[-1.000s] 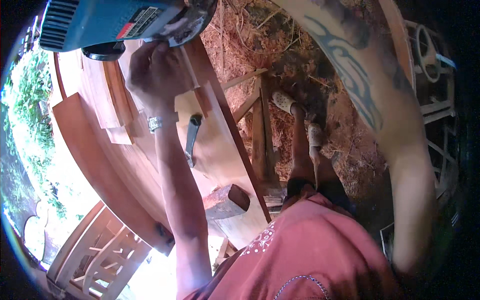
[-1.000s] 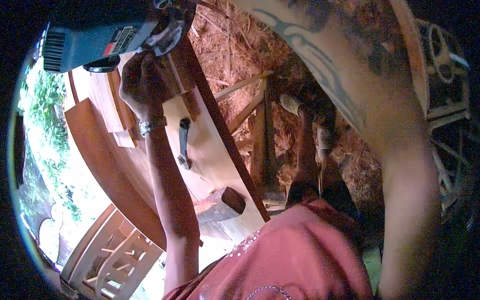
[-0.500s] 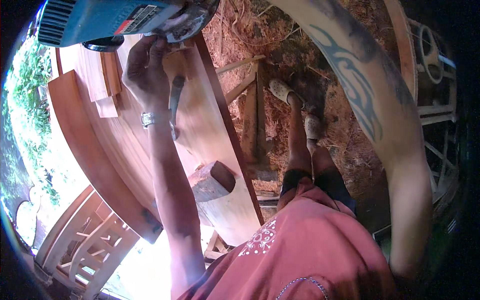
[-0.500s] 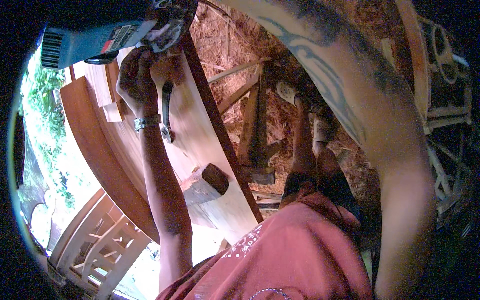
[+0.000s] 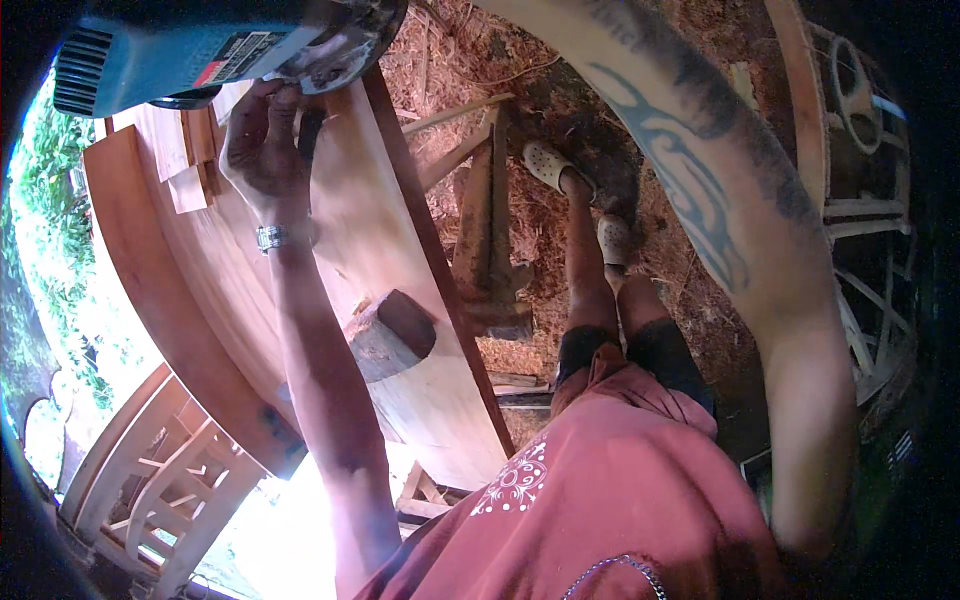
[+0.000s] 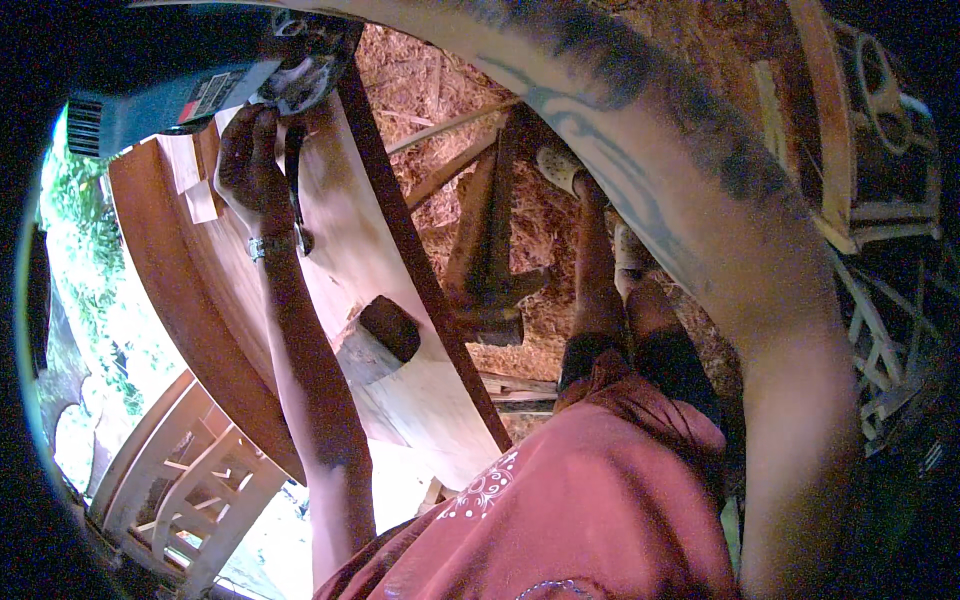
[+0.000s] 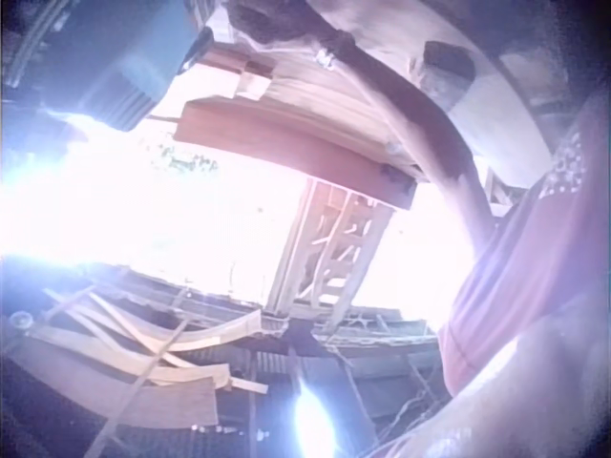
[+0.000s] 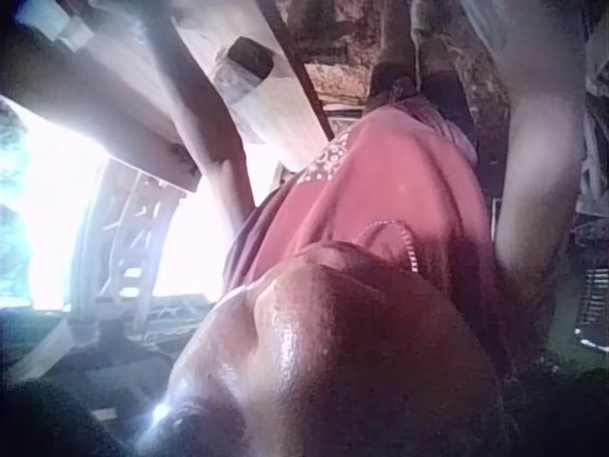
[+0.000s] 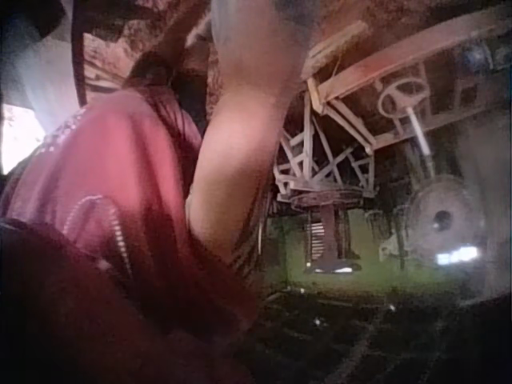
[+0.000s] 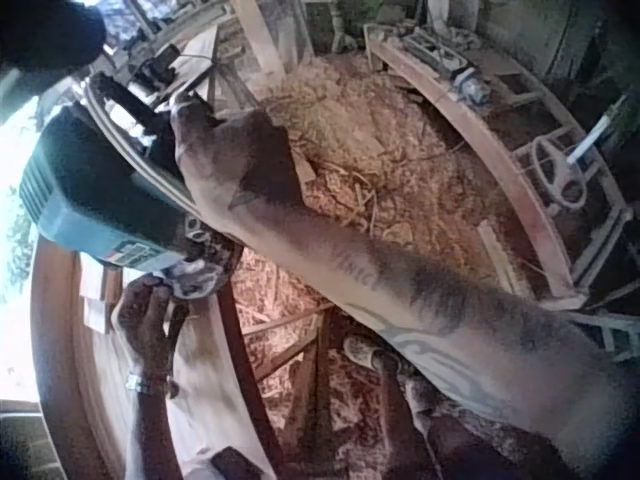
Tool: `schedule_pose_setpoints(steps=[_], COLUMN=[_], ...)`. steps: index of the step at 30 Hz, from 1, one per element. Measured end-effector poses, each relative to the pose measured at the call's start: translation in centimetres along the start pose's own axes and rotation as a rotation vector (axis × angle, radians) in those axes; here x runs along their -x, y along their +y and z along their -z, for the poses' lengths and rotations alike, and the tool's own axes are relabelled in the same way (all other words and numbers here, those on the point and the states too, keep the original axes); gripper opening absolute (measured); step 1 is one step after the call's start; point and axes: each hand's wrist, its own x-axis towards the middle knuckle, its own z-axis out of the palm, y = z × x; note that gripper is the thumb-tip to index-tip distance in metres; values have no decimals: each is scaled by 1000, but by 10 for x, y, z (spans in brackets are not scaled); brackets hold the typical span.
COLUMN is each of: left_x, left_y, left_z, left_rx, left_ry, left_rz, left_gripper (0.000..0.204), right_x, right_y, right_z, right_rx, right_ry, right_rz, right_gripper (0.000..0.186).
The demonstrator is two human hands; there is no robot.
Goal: The person uses a chisel and hammer to refine a joint on a wooden board, then uses a wood router to smooth the edges and inner surface of the board.
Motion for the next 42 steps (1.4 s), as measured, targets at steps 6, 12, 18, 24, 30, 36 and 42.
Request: schedule_pose_setpoints(steps=[6, 12, 18, 24, 30, 36, 42], left_x=[4, -2, -7, -2, -1, 0, -6], left_y=[-10, -21, -29, -28, -28, -22, -3], left_z=[9, 28, 37, 40, 35, 27, 13], left_rx=[34, 67, 211, 170, 186, 20, -351], left_ry=[-75, -187, -310, -279, -278, -169, -71], left_rz=[-154, -110, -103, -94, -96, -186, -326], left_gripper=[23, 18, 19, 19, 20, 20, 18], right_x=[14, 30, 33, 37, 27, 17, 12], right_y=[-4, 6, 6, 3, -3, -9, -3], right_z=[4, 1, -6, -5, -13, -10, 1], right_rx=[-20, -104, -60, -28, 42, 7, -71], right_ry=[-23, -46, 32, 5, 84, 49, -48], right_rz=[-23, 44, 46, 87, -23, -11, 12], right_gripper=[74, 72, 73, 75, 76, 75, 74])
